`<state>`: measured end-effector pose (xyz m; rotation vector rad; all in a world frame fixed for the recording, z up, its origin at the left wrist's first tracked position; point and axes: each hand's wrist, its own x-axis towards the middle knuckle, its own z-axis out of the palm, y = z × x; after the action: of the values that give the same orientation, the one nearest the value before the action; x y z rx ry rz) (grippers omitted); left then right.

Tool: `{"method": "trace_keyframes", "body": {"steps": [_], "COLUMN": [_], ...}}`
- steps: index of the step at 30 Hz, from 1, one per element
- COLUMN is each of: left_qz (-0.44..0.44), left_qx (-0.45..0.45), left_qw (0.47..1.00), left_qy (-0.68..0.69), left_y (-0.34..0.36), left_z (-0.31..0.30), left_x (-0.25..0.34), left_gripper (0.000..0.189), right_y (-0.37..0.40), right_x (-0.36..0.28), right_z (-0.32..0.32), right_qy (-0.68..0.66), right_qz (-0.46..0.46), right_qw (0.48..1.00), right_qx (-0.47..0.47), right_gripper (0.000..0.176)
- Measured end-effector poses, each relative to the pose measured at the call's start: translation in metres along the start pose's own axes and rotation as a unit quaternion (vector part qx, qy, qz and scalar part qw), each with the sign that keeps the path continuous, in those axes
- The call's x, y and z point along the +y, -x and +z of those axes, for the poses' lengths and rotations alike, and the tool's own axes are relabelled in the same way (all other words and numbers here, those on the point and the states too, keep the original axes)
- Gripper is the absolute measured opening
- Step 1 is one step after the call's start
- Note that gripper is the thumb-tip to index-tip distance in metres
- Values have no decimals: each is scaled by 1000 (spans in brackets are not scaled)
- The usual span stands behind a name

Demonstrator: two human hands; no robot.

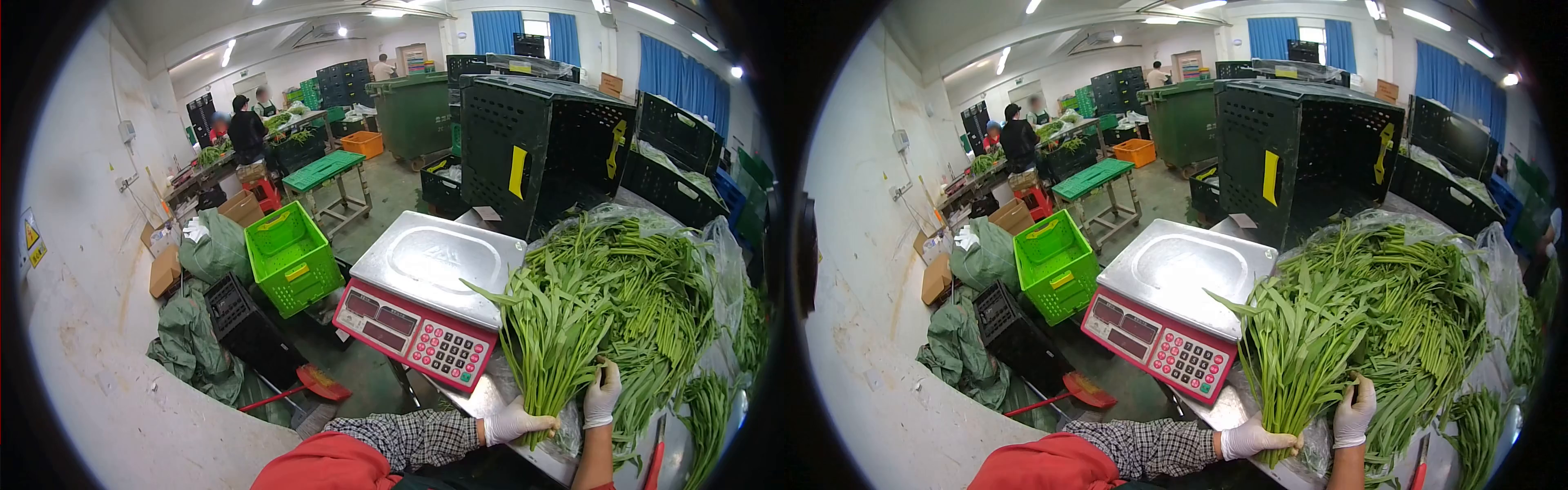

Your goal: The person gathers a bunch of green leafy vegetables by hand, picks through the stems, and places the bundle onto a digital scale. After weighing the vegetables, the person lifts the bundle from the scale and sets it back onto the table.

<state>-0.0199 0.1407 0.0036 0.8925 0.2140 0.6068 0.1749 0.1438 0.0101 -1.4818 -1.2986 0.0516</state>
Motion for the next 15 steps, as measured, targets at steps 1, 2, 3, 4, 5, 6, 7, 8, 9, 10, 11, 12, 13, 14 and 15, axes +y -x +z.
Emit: {"method": "trace_keyframes", "body": {"steps": [1,2,3,4,5,6,7,8,9,10,11,12,13,14,15], "left_qz": [1,2,4,4,4,5,4,4,3,3,2,2,2,3,4], "left_qx": [-1,-2,-3,-4,-5,-7,-6,-6,-6,-5,-4,-3,-3,-4,-4], "left_qw": [1000,1000,1000,1000,1000,1000,1000,1000,1000,1000,1000,1000,1000,1000,1000], "left_qy": [0,-1,-1,3,6,10,8,5,3,5,7,9,7,5,3], "left_y": [0,0,0,1,1,1,1,1,1,1,1,1,1,1,1], "left_z": [0,1,1,2,3,3,3,2,2,3,4,4,4,3,3], "left_x": [0,1,2,3,3,4,3,3,3,4,5,6,5,4,3], "left_gripper": [34,34,34,34,33,33,33,33,33,33,33,33,33,33,33], "right_y": [0,0,0,0,0,0,0,0,0,0,-1,-1,-1,-1,0], "right_x": [0,-1,-1,-1,-1,0,-2,-5,-7,-6,-5,-5,-5,-5,-5], "right_z": [0,0,0,0,0,0,-1,-2,-2,-2,-2,-1,-1,-1,-1], "right_qy": [2,5,7,8,9,10,7,3,-1,1,3,5,3,1,-2], "right_qz": [-3,-5,-8,-8,-9,-10,1,12,23,15,8,1,3,6,9], "right_qw": [1000,1000,1000,1000,1000,1000,1000,1000,1000,1000,1000,1000,1000,1000,1000], "right_qx": [0,0,0,-1,-1,-2,-7,-12,-17,-13,-9,-5,-4,-4,-3], "right_gripper": [21,21,21,21,21,21,21,21,21,21,21,21,21,21,20]}}
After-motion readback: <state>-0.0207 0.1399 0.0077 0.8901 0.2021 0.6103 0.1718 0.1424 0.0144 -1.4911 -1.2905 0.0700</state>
